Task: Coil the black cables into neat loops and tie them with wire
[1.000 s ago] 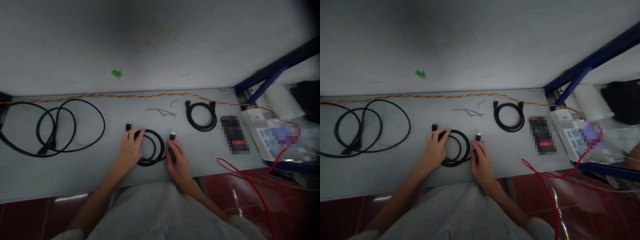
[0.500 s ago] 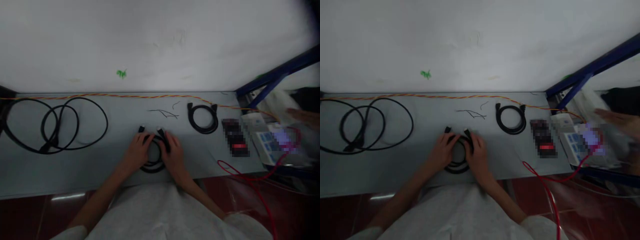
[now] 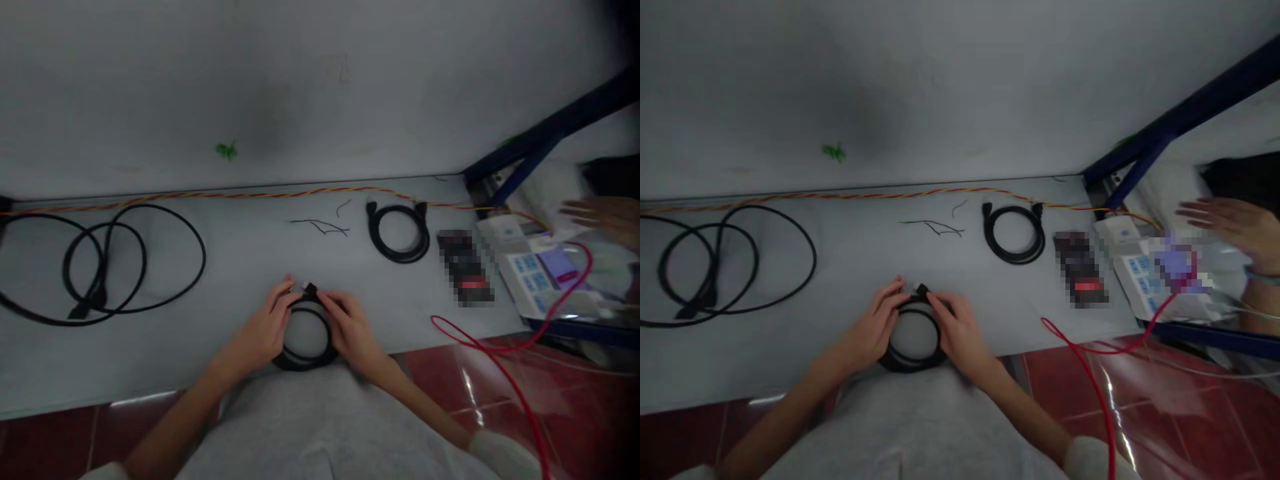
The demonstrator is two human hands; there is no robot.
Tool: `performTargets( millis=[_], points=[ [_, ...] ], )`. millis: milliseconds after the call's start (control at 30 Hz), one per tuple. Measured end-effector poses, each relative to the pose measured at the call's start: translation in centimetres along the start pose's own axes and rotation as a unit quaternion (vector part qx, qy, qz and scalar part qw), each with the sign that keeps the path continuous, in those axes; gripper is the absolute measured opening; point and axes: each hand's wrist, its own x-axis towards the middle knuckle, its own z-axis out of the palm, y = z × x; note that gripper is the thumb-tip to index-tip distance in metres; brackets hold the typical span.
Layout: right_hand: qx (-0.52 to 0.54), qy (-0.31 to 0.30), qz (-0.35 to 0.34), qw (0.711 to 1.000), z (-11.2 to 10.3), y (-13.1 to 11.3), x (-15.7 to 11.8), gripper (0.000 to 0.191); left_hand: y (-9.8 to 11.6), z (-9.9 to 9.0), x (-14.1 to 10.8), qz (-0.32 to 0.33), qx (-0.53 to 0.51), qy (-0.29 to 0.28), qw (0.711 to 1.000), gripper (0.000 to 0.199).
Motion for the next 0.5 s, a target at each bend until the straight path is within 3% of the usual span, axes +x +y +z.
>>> performTargets(
  millis=[167,233,300,367,500],
  points=[
    [0.030,-0.018,-0.005,0.999,-1.2,0.6,0.3,0.059,-0.5,0.2,-0.3,0.002,-0.031,0.037,0.999,0.051],
    [0.033,-0.009,0.001,0.999,-1.4,0.8,0.4,0.054,-0.7,0.7,-0.4,0.004,0.033,0.106,0.994,0.045],
    [0.026,0.011,0.008,1.000,-1.2,0.8,0.3,0.052,-0.8,1.3,-0.5,-0.015,0.123,0.203,0.971,0.036],
    [0.012,0.029,0.012,0.999,-0.9,0.5,0.0,0.051,-0.7,1.6,-0.7,-0.037,0.184,0.251,0.950,0.029],
    [-0.042,0.046,0.004,0.998,-0.3,-0.3,-0.1,0.050,0.3,1.3,-0.8,-0.051,0.167,0.221,0.960,0.026]
  ],
)
